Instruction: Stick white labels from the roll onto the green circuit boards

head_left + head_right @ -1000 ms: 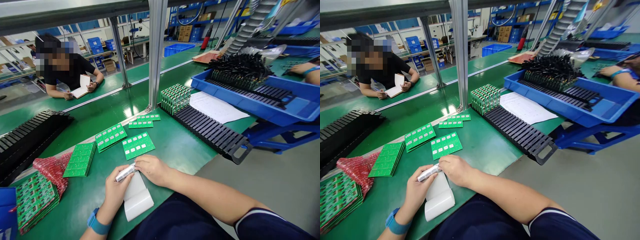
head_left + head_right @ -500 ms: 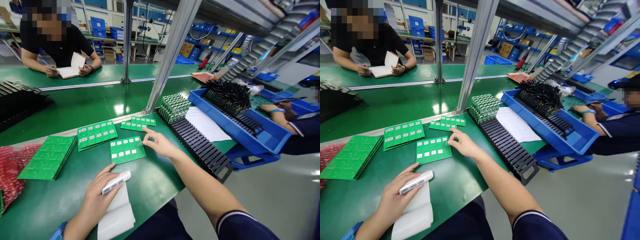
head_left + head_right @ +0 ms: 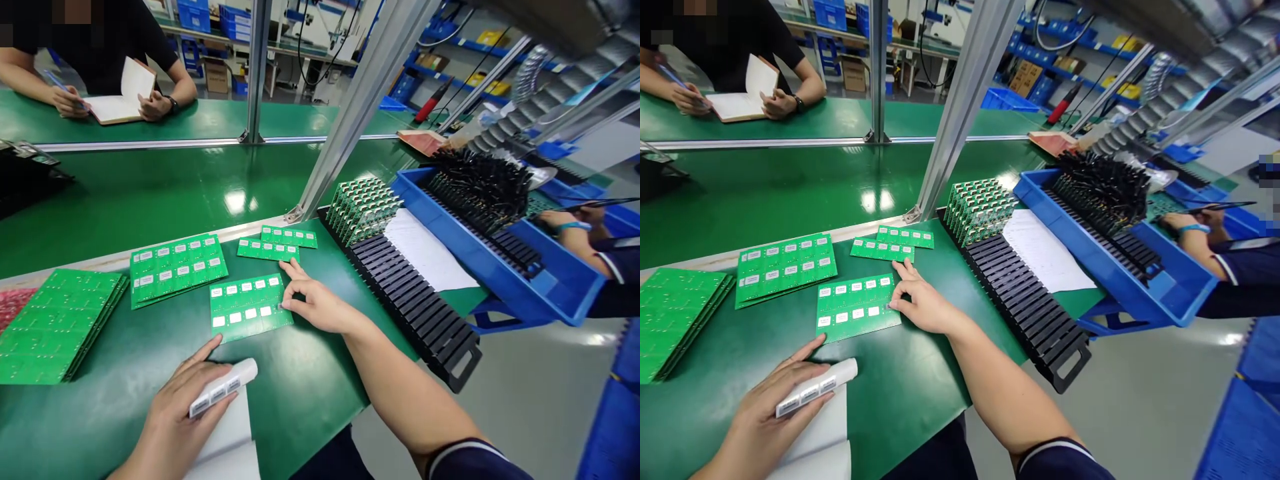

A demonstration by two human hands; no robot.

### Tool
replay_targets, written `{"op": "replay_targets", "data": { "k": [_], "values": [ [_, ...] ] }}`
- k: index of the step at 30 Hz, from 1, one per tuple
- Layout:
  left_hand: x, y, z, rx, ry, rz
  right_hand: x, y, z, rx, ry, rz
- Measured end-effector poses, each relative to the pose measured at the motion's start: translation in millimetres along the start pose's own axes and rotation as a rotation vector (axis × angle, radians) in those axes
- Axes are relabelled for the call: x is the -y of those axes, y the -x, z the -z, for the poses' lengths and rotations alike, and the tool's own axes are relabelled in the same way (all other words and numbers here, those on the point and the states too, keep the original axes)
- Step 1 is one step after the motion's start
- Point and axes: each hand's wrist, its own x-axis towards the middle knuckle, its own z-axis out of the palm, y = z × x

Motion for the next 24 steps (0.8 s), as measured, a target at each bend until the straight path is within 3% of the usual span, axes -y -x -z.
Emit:
{"op": "replay_targets", "data": {
  "k": [24],
  "values": [
    [-1.1,0.2,-0.6,0.01,0.008,0.008,3.6,-1.0,-2.4,0.027,0.085,-0.032]
  ]
}}
